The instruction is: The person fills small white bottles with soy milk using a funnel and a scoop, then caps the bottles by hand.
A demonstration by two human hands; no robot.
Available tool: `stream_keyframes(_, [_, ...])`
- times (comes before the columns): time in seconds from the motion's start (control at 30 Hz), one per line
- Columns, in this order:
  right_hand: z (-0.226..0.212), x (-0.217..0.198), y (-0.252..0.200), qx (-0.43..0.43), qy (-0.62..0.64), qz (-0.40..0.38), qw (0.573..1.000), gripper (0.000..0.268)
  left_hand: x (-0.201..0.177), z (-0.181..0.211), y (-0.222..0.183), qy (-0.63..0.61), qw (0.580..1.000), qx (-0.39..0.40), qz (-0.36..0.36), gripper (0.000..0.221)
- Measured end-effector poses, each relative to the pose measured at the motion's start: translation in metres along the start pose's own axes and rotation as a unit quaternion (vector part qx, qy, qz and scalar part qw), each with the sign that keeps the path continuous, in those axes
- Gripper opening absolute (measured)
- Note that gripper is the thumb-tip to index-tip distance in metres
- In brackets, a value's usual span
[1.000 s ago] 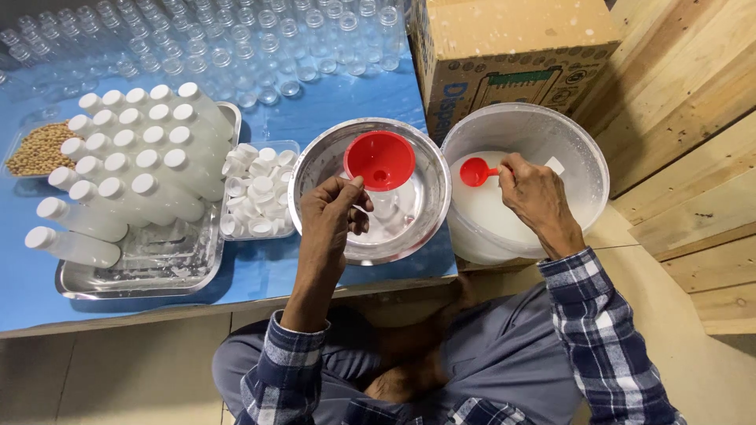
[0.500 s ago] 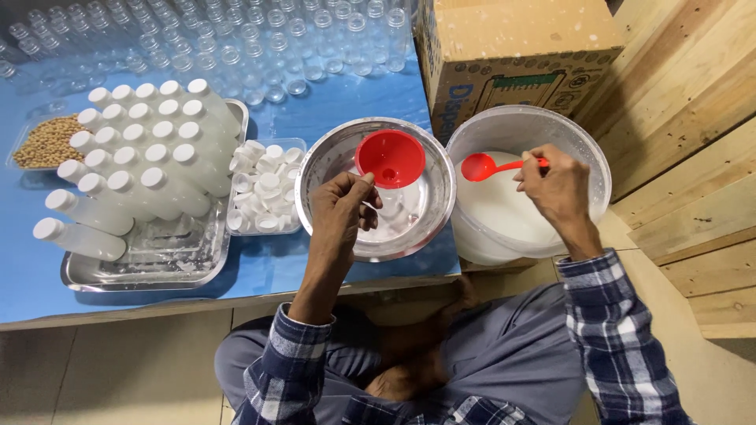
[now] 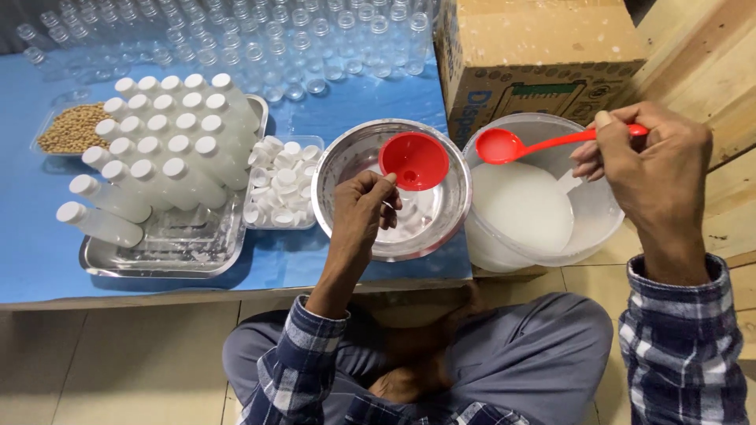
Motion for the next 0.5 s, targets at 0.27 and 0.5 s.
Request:
stream_keyframes(0.27, [-0.064,0.042,-0.009,-0.089,0.004,-0.035,0.995,0.019,-0.004,0.005,-0.003,0.008,1.000,0.005,0.003,0.029])
stream_keyframes(0.5, [-0.029,0.076,-0.028,-0.288,-0.184,-0.131,0.930,0.006,-0.010,-0.003,0.006,-0.022,1.000,0.002,-0.010,0.031])
Point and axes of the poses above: each hand's wrist, its own y-axis towards the middle knuckle, its own x-axis out of the palm, z = x × y, the point moved 2 cm from there along y, towards the middle knuckle, and after that the axes turned 14 degrees about y, right-handed, at the moved point
